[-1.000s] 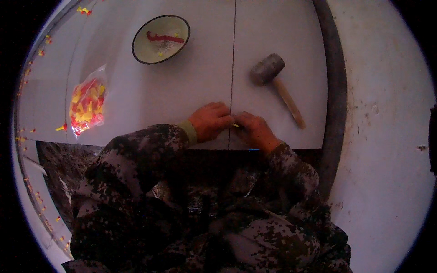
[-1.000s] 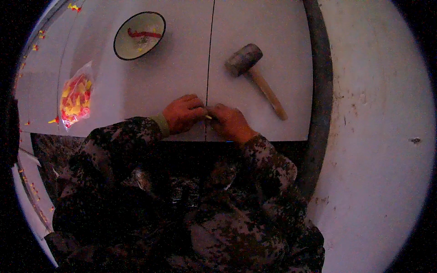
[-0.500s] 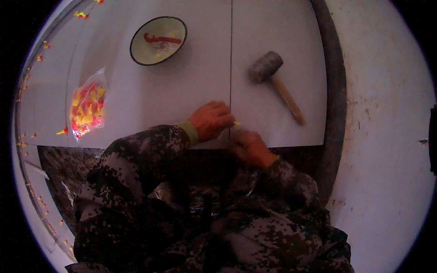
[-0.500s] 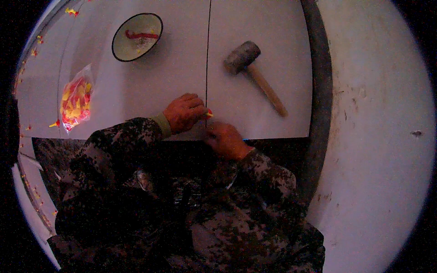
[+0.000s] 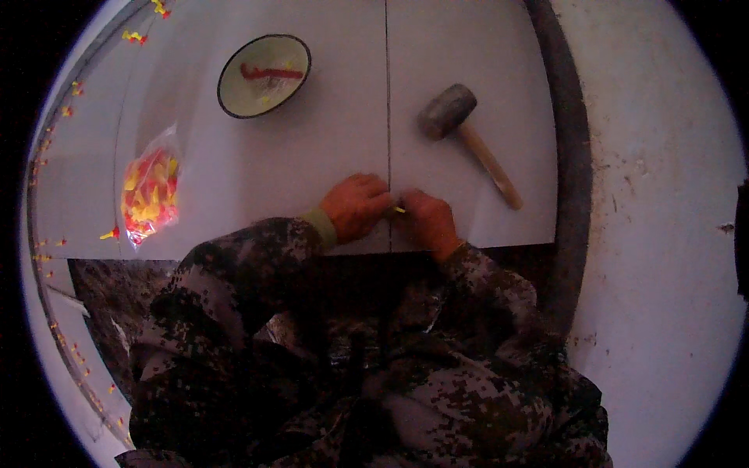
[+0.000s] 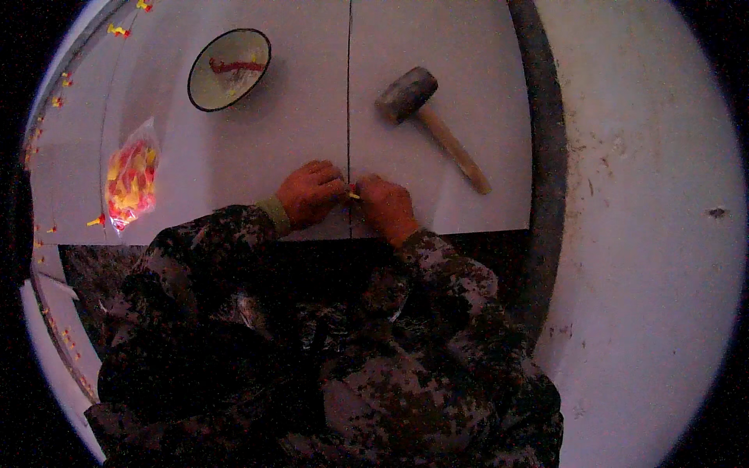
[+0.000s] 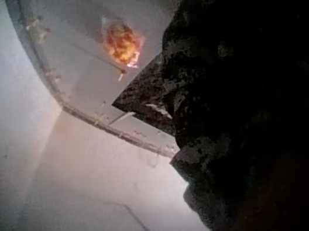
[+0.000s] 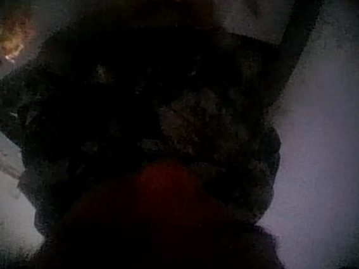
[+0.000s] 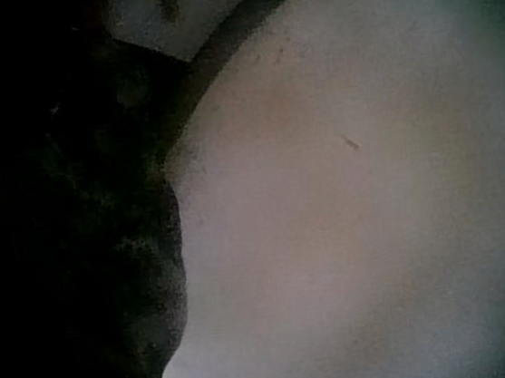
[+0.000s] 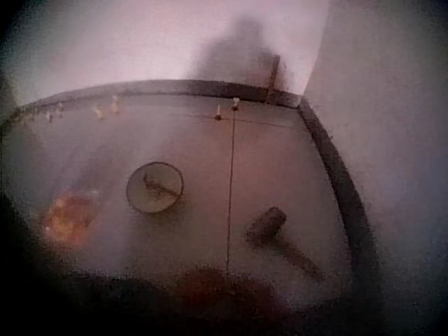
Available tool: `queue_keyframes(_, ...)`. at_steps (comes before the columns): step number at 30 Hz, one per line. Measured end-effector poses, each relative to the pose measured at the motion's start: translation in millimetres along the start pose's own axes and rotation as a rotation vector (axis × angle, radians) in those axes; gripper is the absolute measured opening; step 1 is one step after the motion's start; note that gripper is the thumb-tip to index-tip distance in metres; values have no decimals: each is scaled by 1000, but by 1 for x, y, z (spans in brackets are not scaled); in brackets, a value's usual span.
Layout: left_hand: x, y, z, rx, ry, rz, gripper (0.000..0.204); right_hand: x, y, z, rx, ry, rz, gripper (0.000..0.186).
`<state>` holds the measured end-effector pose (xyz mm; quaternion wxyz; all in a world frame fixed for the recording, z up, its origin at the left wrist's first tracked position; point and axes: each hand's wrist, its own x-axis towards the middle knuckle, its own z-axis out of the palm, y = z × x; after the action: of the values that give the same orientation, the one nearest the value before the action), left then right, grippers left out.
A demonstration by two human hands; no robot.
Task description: The person installs white floor tiles by placing them on a prepared surface, tapping them with a rubber mallet, and inserting yellow and red tile spacers to maintain even gaps. The person works on a curved section of the floor, adjusting tiles and spacers as needed.
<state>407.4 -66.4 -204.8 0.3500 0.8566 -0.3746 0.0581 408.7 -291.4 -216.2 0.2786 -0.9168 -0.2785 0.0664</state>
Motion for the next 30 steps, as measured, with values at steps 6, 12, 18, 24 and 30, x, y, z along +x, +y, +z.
queue_keyframes(6, -1, 1, -2, -12, -70, -4, 31, -2, -2, -19, -11, -173, 47, 28)
queue_keyframes(12, -5, -7, 8, -35, -16, 52, 36, 7, 5, -13, 18, -236, -29, 31)
queue_keyframes(18, -1, -2, 4, -71, -102, -16, 34, -5, -16, -8, 35, -248, 234, 28)
queue_keyframes(24, 1, -1, 5, -25, -82, 50, 34, 23, 11, -43, 196, -296, -110, 27)
queue_keyframes(30, -2, 0, 7, 45, -116, -36, 32, 21, 22, -24, 51, -167, -265, 19)
